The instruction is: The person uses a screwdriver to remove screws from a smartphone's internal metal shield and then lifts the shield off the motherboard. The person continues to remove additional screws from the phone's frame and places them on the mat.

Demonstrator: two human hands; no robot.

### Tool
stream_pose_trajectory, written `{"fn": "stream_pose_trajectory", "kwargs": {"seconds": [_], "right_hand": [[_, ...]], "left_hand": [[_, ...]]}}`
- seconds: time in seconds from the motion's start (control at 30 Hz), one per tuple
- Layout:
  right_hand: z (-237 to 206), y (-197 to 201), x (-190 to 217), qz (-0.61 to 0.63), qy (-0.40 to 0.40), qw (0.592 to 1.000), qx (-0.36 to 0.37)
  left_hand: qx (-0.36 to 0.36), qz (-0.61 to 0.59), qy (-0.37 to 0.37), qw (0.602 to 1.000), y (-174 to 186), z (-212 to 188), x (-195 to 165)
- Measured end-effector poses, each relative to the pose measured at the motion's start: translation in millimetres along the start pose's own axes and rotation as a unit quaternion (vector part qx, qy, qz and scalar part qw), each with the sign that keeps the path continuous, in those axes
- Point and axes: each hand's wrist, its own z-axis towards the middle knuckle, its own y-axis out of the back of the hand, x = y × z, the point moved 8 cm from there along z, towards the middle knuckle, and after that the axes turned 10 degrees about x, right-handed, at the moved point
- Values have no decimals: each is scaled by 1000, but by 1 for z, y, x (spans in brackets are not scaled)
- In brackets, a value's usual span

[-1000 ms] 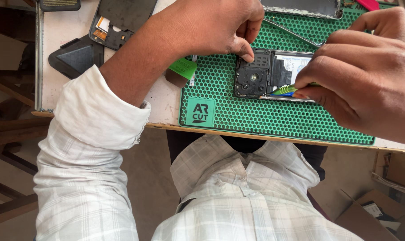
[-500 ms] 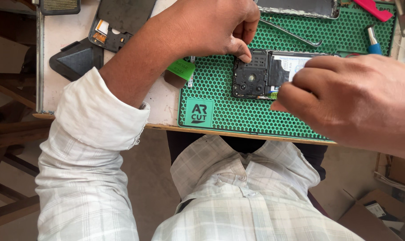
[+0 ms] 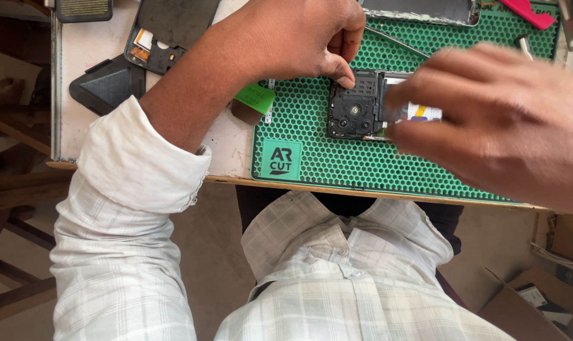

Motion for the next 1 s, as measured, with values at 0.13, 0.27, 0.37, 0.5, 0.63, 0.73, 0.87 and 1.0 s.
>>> {"fn": "stream_pose_trajectory", "kwargs": {"seconds": [0.13,0.27,0.37,0.5,0.63,0.73,0.87,1.0], "right_hand": [[1,13,4,-1,21,998,-55],[-6,36,9,36,59,984,-164],[-2,18,2,-14,5,999,-39],[0,4,1,-19,15,1000,10],[-2,-2,-3,-31,-17,999,36],[-4,7,-1,20,8,1000,-12],[-7,29,0,52,59,988,-133],[-1,-3,-10,25,-20,995,95]], "left_hand": [[-3,-11,-15,1000,1,-1,-1],[-3,-3,-5,1000,2,-2,-1],[12,-19,18,1000,-2,-1,3],[-2,-12,-23,1000,3,-3,0],[-13,5,-34,999,4,-3,-4],[-4,30,-7,1000,3,-3,-2],[-1,46,15,999,4,-3,-2],[-12,45,-17,999,11,-4,-14]]}}
